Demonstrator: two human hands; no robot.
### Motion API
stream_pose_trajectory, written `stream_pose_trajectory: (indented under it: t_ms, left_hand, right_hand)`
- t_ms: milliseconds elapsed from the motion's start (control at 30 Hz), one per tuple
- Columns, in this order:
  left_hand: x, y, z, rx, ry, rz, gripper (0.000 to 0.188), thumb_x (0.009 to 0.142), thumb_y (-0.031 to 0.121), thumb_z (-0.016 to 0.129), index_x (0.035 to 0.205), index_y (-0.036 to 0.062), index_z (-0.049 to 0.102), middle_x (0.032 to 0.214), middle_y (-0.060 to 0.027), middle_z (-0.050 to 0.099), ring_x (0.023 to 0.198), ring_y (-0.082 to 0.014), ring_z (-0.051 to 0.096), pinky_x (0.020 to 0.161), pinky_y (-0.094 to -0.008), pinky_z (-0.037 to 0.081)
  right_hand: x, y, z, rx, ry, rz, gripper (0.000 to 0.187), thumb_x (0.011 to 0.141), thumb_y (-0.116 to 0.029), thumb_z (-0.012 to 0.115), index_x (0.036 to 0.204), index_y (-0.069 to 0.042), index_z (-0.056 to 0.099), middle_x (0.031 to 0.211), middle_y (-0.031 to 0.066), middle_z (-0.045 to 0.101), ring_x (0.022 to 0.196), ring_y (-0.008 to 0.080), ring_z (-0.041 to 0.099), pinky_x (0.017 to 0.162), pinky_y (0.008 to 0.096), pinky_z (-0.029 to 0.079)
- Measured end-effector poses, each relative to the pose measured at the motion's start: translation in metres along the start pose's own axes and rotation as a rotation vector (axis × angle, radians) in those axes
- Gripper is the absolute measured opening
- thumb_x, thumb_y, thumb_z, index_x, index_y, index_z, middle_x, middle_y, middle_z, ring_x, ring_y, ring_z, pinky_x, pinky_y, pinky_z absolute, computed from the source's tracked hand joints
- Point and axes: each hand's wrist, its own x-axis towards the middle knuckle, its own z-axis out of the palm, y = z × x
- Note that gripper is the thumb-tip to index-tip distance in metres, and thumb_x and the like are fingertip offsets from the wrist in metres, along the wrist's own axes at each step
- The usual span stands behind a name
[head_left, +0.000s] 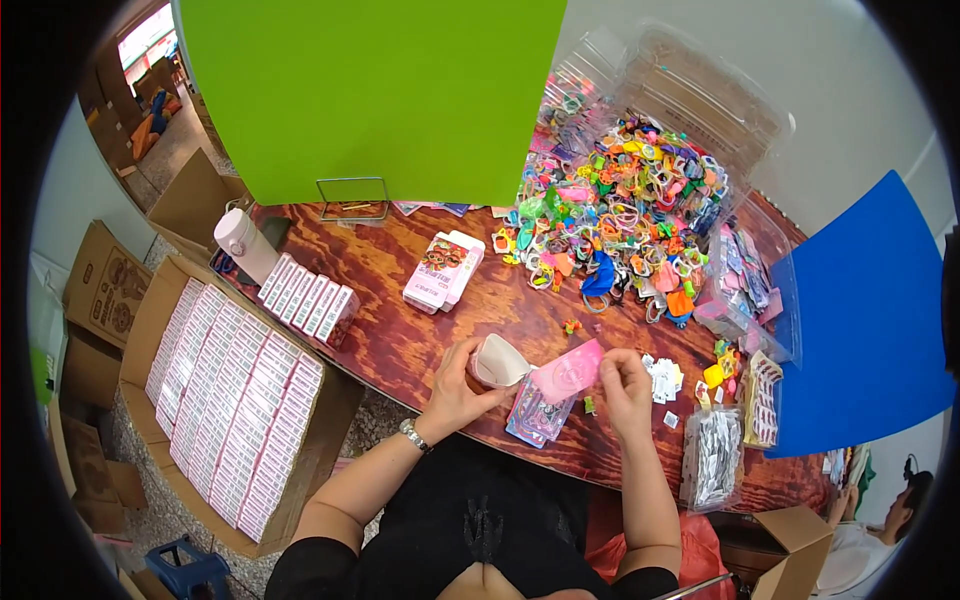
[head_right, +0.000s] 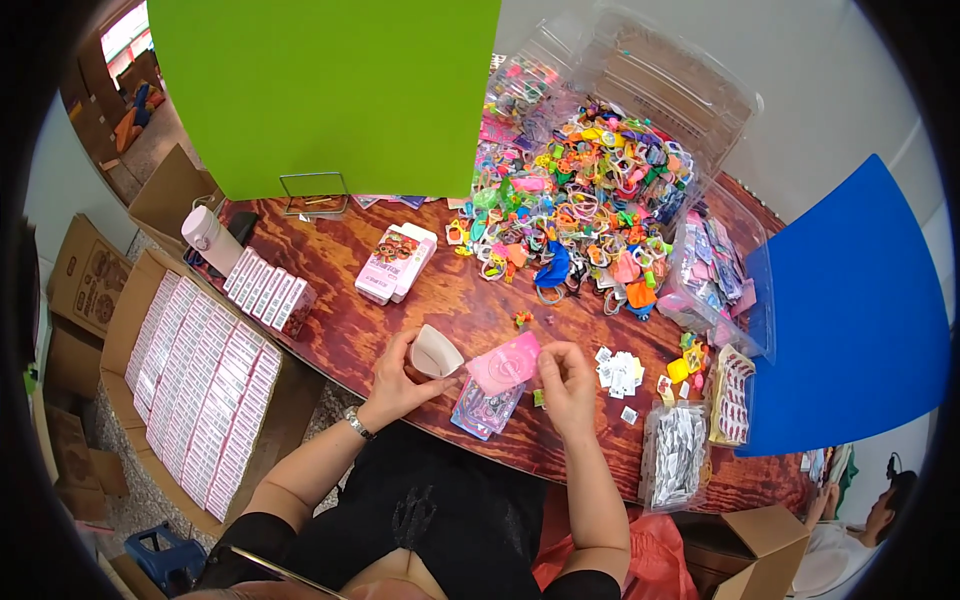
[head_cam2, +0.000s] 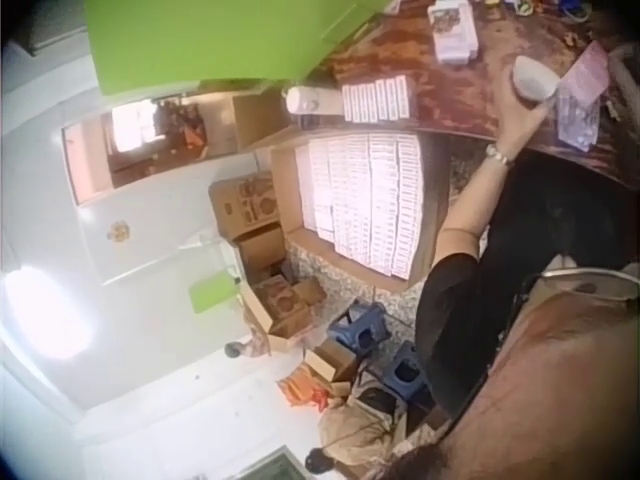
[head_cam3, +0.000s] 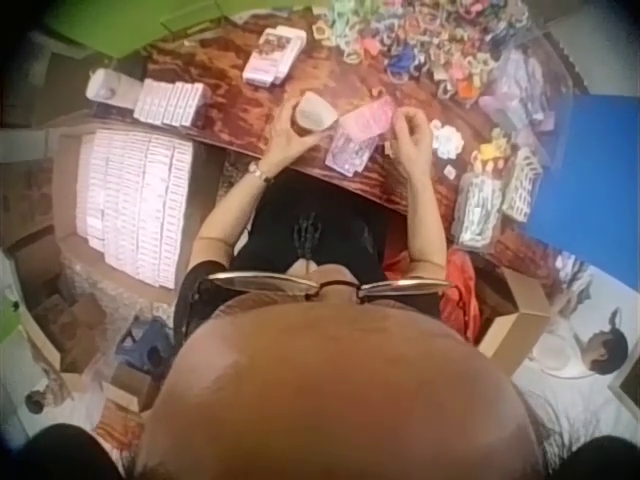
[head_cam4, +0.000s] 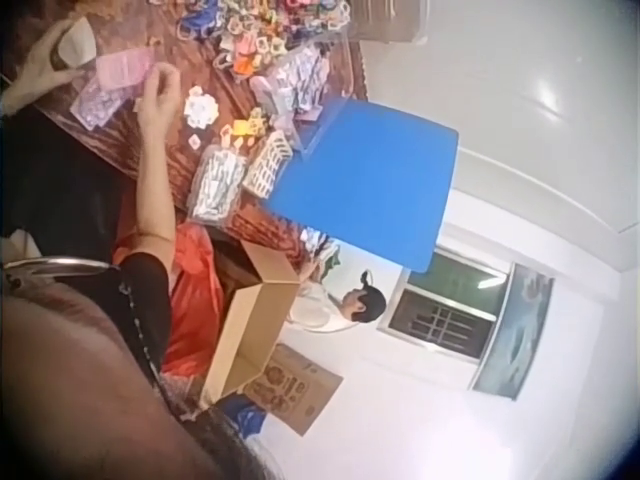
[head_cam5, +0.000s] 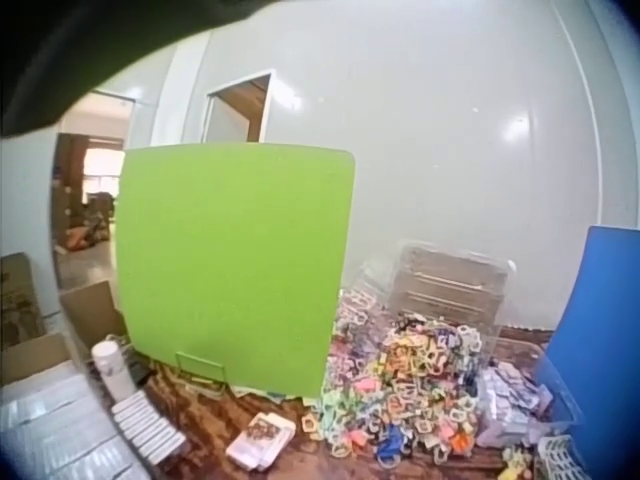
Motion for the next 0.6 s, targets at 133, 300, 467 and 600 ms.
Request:
stream_pose_trajectory:
  t_ms: [133,300,467,600]
  left_hand:
    - [0.001,0.011,0.006,0.045,-0.003,0.011,0.078,0.068,0.027,0.095,0.129,0.002,0.053,0.119,-0.0136,0.06,0.109,-0.0278,0.062,0.092,-0.0394,0.052]
    - [0.005,0.022,0.005,0.015,-0.031,0.003,0.07,0.07,0.028,0.092,0.125,0.0031,0.057,0.112,-0.0154,0.061,0.105,-0.0351,0.057,0.091,-0.044,0.047]
    - [0.002,0.023,0.0,0.107,-0.047,0.15,0.073,0.066,0.025,0.093,0.124,0.0026,0.056,0.112,-0.0157,0.061,0.104,-0.0324,0.056,0.091,-0.0435,0.048]
    - [0.002,0.025,0.001,0.117,-0.04,0.152,0.074,0.065,0.024,0.093,0.125,0.0013,0.056,0.114,-0.0167,0.061,0.105,-0.035,0.056,0.091,-0.0453,0.048]
  right_hand:
    - [-0.004,-0.024,0.035,0.181,0.241,-0.147,0.006,0.102,-0.01,0.06,0.105,-0.004,0.06,0.082,-0.0016,0.059,0.069,0.0063,0.055,0.06,0.0232,0.048]
    - [-0.001,-0.042,0.042,-0.545,0.159,-0.693,0.015,0.088,0.002,0.07,0.102,-0.003,0.068,0.089,0.011,0.066,0.074,0.0214,0.065,0.065,0.0325,0.052]
    - [-0.002,-0.026,0.055,-0.738,0.044,-0.901,0.037,0.078,0.001,0.072,0.114,-0.007,0.071,0.092,0.0084,0.067,0.08,0.028,0.066,0.066,0.0368,0.054]
    - [-0.006,-0.023,0.058,-0.821,0.066,-0.912,0.04,0.076,-0.002,0.073,0.116,-0.01,0.072,0.097,0.0063,0.067,0.083,0.0282,0.066,0.068,0.0368,0.055]
